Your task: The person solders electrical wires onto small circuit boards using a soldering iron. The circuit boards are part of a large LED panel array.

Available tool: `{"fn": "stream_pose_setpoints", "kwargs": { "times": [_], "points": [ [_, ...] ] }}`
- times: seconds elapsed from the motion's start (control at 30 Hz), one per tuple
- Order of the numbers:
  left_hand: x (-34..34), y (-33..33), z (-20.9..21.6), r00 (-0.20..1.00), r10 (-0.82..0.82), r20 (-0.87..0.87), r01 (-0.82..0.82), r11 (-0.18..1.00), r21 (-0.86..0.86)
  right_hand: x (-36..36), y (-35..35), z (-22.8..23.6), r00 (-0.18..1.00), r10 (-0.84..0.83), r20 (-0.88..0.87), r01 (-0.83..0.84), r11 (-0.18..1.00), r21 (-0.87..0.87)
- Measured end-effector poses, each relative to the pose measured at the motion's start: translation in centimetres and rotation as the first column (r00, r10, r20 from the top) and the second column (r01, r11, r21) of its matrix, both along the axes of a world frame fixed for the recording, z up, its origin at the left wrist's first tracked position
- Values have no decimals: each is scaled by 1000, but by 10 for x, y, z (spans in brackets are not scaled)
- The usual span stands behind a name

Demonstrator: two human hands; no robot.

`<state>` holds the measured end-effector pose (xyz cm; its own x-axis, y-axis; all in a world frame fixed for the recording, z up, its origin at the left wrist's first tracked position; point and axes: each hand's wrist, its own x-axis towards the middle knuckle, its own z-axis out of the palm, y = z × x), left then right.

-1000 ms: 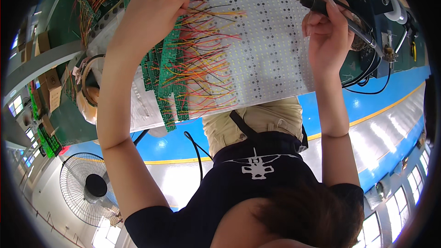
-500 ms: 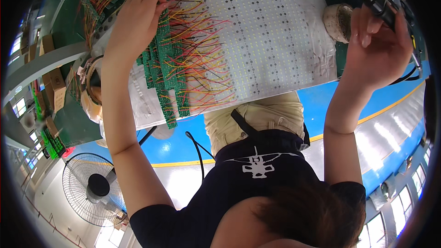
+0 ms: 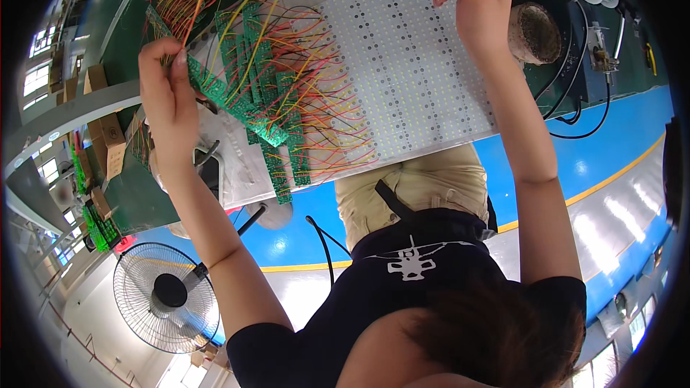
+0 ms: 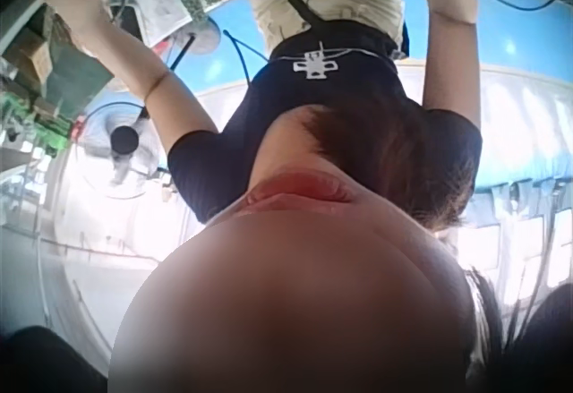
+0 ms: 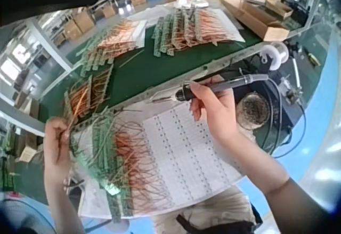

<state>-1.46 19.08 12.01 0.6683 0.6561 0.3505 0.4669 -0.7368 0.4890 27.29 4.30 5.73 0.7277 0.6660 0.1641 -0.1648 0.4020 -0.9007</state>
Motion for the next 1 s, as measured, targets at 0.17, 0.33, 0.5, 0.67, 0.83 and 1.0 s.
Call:
{"fn": "stream_pose_setpoints", "kwargs": {
  "times": [0.17, 0.33, 0.5, 0.67, 0.83, 1.0],
  "points": [
    [19, 16, 12, 999, -21, 35, 30, 966, -256, -3, 8, -19, 1000, -4, -9, 5, 995, 105],
    [65, 37, -30, 984, -178, -27, 151, 898, -412, 0, 12, -27, 977, -212, 15, 211, 975, 67],
    [76, 61, -56, 902, -405, -149, 330, 870, -366, 5, 11, -32, 978, -203, 48, 203, 979, 11],
    [75, 68, -58, 872, -448, -197, 363, 862, -353, 4, 15, -39, 987, -161, 20, 162, 986, -40],
    [63, 71, -57, 885, -439, -157, 378, 872, -310, 2, 20, -38, 981, -165, 104, 170, 985, -41],
    [63, 73, -45, 903, -403, -147, 289, 825, -487, 5, 24, -39, 983, -156, 92, 162, 985, -52]
  ]
}}
